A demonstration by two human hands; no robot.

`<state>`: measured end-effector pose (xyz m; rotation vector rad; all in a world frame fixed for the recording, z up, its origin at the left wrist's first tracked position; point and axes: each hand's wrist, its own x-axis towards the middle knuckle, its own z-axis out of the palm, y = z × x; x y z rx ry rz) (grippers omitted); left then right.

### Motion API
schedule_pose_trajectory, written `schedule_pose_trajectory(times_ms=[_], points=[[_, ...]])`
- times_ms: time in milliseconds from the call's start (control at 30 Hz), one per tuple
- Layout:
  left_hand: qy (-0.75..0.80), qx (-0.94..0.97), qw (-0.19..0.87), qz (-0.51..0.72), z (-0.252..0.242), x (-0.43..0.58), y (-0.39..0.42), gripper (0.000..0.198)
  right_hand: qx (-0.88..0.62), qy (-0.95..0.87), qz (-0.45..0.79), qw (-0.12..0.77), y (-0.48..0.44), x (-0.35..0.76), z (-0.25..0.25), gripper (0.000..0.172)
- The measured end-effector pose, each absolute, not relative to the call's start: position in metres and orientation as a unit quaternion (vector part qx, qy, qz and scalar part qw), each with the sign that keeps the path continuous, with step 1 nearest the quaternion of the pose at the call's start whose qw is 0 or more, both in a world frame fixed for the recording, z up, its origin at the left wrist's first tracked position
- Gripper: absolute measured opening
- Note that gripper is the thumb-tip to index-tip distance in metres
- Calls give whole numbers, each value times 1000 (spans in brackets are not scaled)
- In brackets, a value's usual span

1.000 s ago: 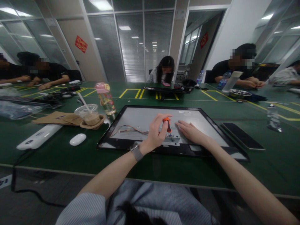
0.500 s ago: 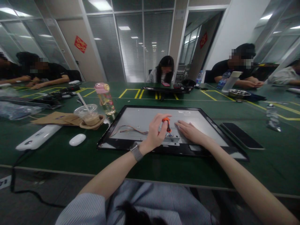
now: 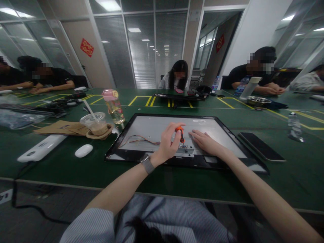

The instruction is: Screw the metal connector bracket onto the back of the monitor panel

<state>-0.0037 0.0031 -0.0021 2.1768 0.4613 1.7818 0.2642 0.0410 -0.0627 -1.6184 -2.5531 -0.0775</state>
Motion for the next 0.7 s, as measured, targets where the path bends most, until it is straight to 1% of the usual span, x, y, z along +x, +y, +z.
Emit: schedule_pose_trajectory(times_ms=[300, 567, 700], points=[[178, 755, 161, 610, -3, -4, 5, 29, -535, -842, -20, 64, 42, 265, -64, 55], [165, 761, 178, 601, -3, -4, 6, 26, -531, -844, -30, 69, 42, 265, -65, 55], [169, 776, 199, 574, -8, -2, 8, 30, -534, -842, -36, 68, 42, 266, -66, 55]])
